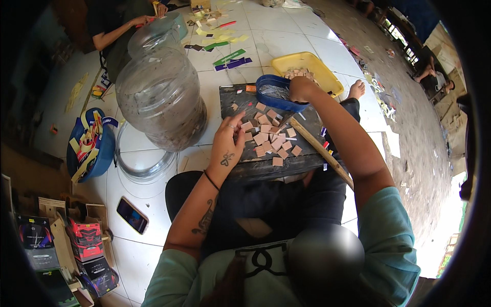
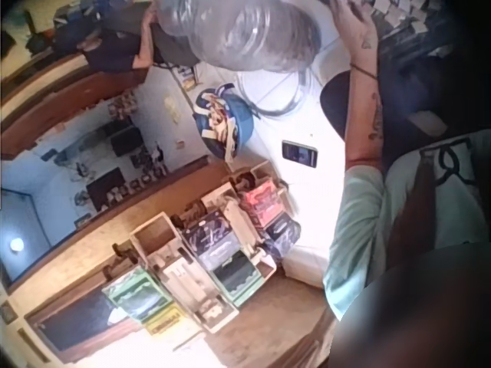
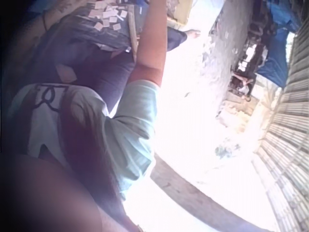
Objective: The person sits on the floor and uses a hammer to split small wooden blocks on a cutting board. They retrieve blocks from a large plastic jar, place them on the board, and strike them to create smaller pieces.
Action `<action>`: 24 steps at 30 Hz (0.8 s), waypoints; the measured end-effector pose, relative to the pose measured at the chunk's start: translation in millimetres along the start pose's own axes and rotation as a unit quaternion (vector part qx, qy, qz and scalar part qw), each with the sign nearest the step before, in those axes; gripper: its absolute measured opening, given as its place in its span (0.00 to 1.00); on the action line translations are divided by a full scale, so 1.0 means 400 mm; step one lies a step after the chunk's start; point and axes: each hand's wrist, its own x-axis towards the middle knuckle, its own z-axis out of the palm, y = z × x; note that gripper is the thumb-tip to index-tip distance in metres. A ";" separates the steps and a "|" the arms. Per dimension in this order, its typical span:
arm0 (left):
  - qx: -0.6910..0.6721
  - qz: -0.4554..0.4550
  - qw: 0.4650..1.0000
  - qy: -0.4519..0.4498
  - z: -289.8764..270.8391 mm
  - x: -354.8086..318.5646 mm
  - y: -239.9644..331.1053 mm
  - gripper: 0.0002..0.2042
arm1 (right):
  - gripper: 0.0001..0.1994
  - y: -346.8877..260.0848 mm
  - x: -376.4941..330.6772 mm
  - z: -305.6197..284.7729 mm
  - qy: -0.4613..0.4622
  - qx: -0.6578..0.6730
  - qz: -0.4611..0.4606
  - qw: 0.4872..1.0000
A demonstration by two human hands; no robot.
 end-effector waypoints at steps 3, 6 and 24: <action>-0.007 0.001 1.000 -0.004 -0.012 -0.017 -0.011 0.11 | 0.15 0.009 0.022 0.001 -0.012 -0.018 -0.026 0.999; -0.049 -0.068 0.996 0.020 -0.003 -0.031 -0.020 0.12 | 0.13 0.044 0.024 -0.014 -0.019 -0.004 -0.041 0.999; 0.207 0.052 0.977 0.022 -0.018 -0.030 -0.030 0.04 | 0.05 -0.016 -0.157 -0.038 0.039 0.685 -0.070 0.724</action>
